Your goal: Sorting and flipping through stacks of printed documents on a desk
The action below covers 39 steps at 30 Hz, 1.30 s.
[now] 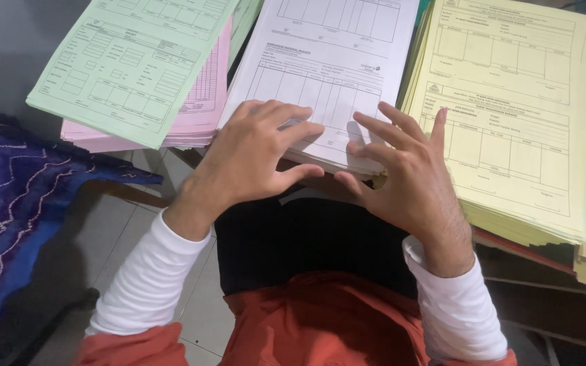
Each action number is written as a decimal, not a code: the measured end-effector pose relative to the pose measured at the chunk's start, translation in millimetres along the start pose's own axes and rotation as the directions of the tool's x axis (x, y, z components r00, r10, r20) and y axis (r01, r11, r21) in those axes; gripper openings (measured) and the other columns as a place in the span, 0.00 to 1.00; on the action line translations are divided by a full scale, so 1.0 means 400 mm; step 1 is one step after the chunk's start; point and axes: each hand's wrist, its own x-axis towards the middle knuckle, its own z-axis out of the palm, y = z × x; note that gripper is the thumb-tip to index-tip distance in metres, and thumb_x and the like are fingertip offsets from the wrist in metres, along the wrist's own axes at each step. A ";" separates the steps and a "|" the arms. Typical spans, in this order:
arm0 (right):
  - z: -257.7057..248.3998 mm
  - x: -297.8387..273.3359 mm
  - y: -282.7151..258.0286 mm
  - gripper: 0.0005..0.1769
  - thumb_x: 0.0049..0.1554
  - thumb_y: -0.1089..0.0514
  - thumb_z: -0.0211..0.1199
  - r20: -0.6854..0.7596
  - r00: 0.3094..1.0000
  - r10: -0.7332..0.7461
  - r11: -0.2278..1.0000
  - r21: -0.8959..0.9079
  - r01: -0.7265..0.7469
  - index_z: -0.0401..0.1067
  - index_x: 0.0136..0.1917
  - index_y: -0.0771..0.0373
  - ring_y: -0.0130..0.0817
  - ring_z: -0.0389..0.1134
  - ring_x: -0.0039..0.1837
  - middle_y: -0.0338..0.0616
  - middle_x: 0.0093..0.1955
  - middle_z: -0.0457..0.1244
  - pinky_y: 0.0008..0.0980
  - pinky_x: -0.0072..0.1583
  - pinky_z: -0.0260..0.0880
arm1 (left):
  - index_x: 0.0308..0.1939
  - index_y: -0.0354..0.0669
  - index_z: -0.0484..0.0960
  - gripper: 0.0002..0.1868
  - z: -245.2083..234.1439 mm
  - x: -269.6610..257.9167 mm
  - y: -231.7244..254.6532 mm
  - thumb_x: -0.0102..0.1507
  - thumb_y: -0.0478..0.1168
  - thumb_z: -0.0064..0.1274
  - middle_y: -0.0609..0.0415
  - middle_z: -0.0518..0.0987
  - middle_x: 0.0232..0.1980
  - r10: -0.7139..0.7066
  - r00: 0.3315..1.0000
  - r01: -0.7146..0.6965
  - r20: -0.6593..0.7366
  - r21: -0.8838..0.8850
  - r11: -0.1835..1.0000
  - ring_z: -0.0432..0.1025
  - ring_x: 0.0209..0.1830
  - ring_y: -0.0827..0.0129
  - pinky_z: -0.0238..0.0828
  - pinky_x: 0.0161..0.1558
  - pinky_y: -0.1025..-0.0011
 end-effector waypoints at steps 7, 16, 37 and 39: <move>-0.004 0.002 -0.013 0.20 0.55 0.43 0.72 0.062 0.998 -0.027 0.998 -0.063 0.031 0.74 0.48 0.59 0.48 0.67 0.69 0.43 0.68 0.68 0.85 0.69 0.43 | 0.60 0.56 0.83 0.22 0.012 -0.015 0.005 0.67 0.59 0.54 0.54 0.79 0.65 -0.105 0.993 0.105 -0.052 -0.009 0.994 0.72 0.61 0.60 0.62 0.61 0.50; -0.012 0.002 -0.023 0.17 0.55 0.43 0.70 0.124 0.992 -0.009 0.998 -0.066 0.017 0.72 0.47 0.57 0.53 0.65 0.72 0.43 0.69 0.68 0.88 0.69 0.39 | 0.52 0.54 0.86 0.23 0.040 0.007 -0.026 0.68 0.65 0.53 0.55 0.80 0.52 -0.296 0.939 0.336 -0.174 0.280 0.899 0.73 0.51 0.59 0.66 0.51 0.46; -0.020 -0.041 -0.043 0.19 0.59 0.44 0.68 0.073 0.997 -0.017 0.987 -0.157 0.028 0.76 0.57 0.57 0.48 0.68 0.71 0.42 0.65 0.70 0.94 0.66 0.27 | 0.65 0.58 0.78 0.32 0.051 0.064 0.039 0.62 0.66 0.52 0.51 0.74 0.67 -0.351 0.936 0.341 0.015 0.205 0.918 0.67 0.64 0.55 0.56 0.62 0.32; -0.025 -0.051 -0.047 0.20 0.59 0.45 0.67 0.073 0.997 -0.024 0.987 -0.157 0.036 0.77 0.57 0.60 0.47 0.67 0.72 0.42 0.65 0.70 0.94 0.66 0.23 | 0.65 0.58 0.78 0.33 0.054 0.063 0.038 0.61 0.66 0.52 0.51 0.74 0.67 -0.354 0.935 0.344 0.016 0.200 0.917 0.66 0.65 0.55 0.55 0.62 0.31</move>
